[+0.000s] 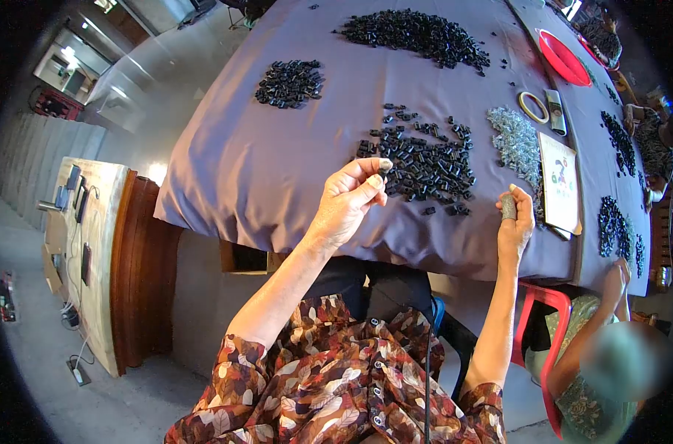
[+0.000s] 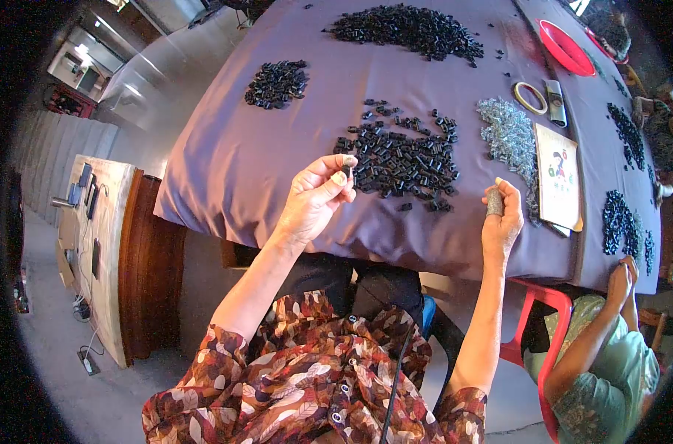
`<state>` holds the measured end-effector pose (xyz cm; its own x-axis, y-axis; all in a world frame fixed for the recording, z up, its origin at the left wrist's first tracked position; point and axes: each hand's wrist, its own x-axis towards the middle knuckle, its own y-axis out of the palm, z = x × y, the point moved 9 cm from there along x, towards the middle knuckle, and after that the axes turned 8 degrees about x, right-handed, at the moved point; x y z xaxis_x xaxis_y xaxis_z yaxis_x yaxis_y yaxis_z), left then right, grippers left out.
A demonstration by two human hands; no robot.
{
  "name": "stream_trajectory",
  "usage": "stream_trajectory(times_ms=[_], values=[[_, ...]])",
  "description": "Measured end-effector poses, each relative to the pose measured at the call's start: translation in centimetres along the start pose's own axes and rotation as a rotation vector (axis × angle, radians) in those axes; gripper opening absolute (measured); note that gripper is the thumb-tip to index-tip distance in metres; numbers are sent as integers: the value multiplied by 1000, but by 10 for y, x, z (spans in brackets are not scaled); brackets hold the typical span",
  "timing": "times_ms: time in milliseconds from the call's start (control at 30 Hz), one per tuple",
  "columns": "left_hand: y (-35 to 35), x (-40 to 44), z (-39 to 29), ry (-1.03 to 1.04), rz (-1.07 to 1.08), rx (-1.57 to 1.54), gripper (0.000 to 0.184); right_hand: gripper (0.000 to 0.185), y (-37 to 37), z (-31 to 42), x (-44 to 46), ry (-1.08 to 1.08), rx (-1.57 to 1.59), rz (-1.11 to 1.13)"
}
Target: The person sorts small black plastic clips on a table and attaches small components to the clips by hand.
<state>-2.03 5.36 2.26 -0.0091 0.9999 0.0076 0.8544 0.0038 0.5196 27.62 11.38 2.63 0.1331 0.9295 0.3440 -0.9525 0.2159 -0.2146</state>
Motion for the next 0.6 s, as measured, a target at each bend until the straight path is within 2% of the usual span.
stream_trajectory(times_ms=[233, 600], values=[[-17, -11, 12, 34, -96, 209, 20, 14, -2, -6, 0, 0, 26, -19], [-22, -18, 23, 38, -81, 215, 18, 5, -1, -8, -1, 30, 78, -7]])
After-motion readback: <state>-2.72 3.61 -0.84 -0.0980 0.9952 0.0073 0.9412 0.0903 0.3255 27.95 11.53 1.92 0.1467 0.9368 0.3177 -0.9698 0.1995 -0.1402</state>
